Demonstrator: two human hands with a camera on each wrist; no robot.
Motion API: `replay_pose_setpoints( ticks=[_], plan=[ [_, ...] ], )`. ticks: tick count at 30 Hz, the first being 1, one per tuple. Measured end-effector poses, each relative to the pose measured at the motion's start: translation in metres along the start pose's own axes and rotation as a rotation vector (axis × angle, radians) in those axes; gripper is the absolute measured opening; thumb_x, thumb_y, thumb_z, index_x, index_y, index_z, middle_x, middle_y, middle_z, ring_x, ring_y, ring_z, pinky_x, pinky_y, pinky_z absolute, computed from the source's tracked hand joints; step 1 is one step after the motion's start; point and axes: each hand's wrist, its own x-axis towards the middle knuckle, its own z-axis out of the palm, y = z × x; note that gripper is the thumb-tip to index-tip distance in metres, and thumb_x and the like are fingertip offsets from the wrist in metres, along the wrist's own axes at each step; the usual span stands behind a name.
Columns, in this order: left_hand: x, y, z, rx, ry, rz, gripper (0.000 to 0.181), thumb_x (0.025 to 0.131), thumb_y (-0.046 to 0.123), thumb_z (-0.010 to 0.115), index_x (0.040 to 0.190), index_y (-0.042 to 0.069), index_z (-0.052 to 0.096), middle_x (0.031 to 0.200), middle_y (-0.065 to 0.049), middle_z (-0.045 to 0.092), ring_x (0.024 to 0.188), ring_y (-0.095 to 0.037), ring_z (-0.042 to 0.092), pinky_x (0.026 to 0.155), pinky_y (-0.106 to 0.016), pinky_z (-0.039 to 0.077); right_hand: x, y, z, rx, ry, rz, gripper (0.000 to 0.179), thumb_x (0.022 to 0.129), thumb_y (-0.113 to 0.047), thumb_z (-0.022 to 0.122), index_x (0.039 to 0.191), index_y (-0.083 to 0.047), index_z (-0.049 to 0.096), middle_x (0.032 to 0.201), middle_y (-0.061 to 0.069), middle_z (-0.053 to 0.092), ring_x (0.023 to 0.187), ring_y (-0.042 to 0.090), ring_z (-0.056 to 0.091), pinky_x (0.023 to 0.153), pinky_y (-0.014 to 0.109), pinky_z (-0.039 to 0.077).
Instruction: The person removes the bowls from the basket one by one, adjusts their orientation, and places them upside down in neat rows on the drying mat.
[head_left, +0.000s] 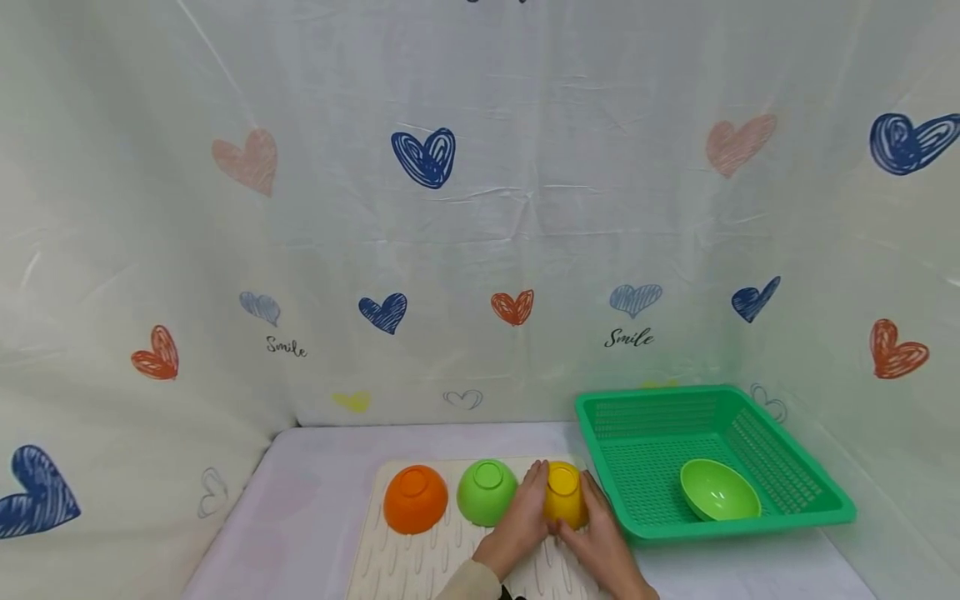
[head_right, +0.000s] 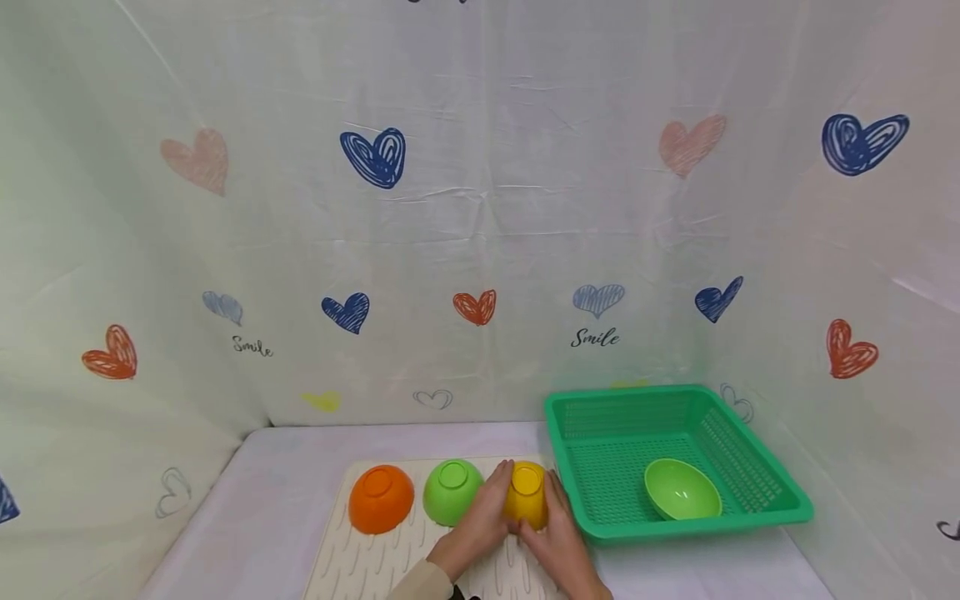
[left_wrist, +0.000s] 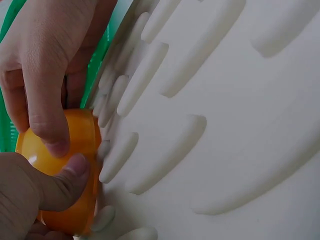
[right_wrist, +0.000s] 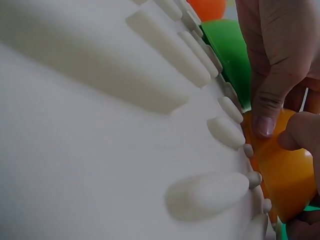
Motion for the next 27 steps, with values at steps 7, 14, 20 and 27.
replay_pose_setpoints(
  ticks=[7, 14, 20, 27],
  plan=[
    [0.001, -0.001, 0.002, -0.015, 0.011, -0.043, 0.093, 0.066, -0.003, 0.084, 0.144, -0.006, 0.035, 0.146, -0.029, 0.040, 0.132, -0.039, 0.045, 0.104, -0.046, 0.044, 0.002, 0.003, 0.002, 0.030, -0.026, 0.012, 0.085, 0.080, -0.015, 0.075, 0.145, 0.011, 0.028, 0.152, 0.029, 0.027, 0.141, 0.042, 0.029, 0.111, 0.050, 0.027],
    [-0.004, 0.003, 0.004, 0.041, 0.060, -0.069, 0.086, 0.065, -0.009, 0.082, 0.141, -0.004, 0.042, 0.142, -0.027, 0.046, 0.127, -0.037, 0.051, 0.098, -0.042, 0.049, 0.003, 0.006, 0.003, 0.072, -0.067, 0.060, 0.082, 0.084, -0.017, 0.074, 0.146, 0.010, 0.027, 0.153, 0.030, 0.025, 0.141, 0.043, 0.027, 0.111, 0.052, 0.029],
    [-0.017, 0.005, 0.000, 0.072, 0.135, -0.008, 0.075, 0.070, -0.012, 0.074, 0.139, -0.001, 0.044, 0.138, -0.020, 0.052, 0.124, -0.031, 0.055, 0.101, -0.041, 0.048, 0.001, 0.009, 0.002, 0.073, -0.037, 0.021, 0.082, 0.084, -0.017, 0.074, 0.145, 0.012, 0.028, 0.151, 0.032, 0.027, 0.140, 0.044, 0.028, 0.110, 0.052, 0.030],
    [-0.045, 0.008, -0.010, -0.059, 0.135, -0.039, 0.063, 0.078, 0.001, 0.074, 0.136, 0.006, 0.050, 0.134, -0.011, 0.056, 0.123, -0.026, 0.055, 0.102, -0.042, 0.047, 0.002, 0.009, 0.000, 0.088, -0.058, 0.046, 0.082, 0.086, -0.022, 0.072, 0.147, 0.009, 0.027, 0.153, 0.030, 0.025, 0.142, 0.042, 0.026, 0.112, 0.051, 0.028]
  ],
)
